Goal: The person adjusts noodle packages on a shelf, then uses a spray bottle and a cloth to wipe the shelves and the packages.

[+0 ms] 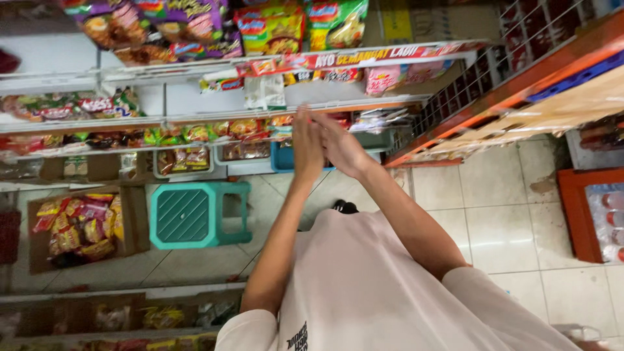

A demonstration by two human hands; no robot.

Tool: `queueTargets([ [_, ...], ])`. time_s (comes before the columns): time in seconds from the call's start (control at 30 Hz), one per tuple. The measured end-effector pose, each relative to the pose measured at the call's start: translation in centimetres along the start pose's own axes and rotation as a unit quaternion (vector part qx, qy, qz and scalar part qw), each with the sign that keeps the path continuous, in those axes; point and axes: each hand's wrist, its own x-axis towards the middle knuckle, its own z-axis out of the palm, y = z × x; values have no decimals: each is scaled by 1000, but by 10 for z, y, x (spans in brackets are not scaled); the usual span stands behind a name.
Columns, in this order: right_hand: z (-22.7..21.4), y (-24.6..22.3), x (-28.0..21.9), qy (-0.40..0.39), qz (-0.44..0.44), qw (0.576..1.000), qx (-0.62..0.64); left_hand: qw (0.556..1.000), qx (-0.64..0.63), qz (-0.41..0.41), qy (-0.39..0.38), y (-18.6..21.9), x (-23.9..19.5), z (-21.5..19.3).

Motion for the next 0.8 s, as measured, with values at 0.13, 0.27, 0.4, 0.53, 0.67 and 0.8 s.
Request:
queueTargets([
  [0.13, 80, 67, 16, 18, -185, 881, -434, 838, -490, -241, -23, -54, -18, -74],
  [0.27, 127, 145, 33, 18, -281, 768, -575, 657, -680, -323, 51, -50, -36, -181],
  [0.4, 176, 199, 68, 26, 15, 949, -313, 914, -362, -165, 87, -41, -73, -266],
  [0.53, 257, 217, 90, -44, 307, 948, 75, 977, 31, -152, 144, -69, -128, -292],
  [0.67, 328, 212, 81, -191, 229, 952, -69, 870, -171, -357, 293, -116, -180, -331],
  [0.8, 373, 223, 61, -344, -97, 881, -311, 698, -557, -323, 313, -127, -207, -365],
])
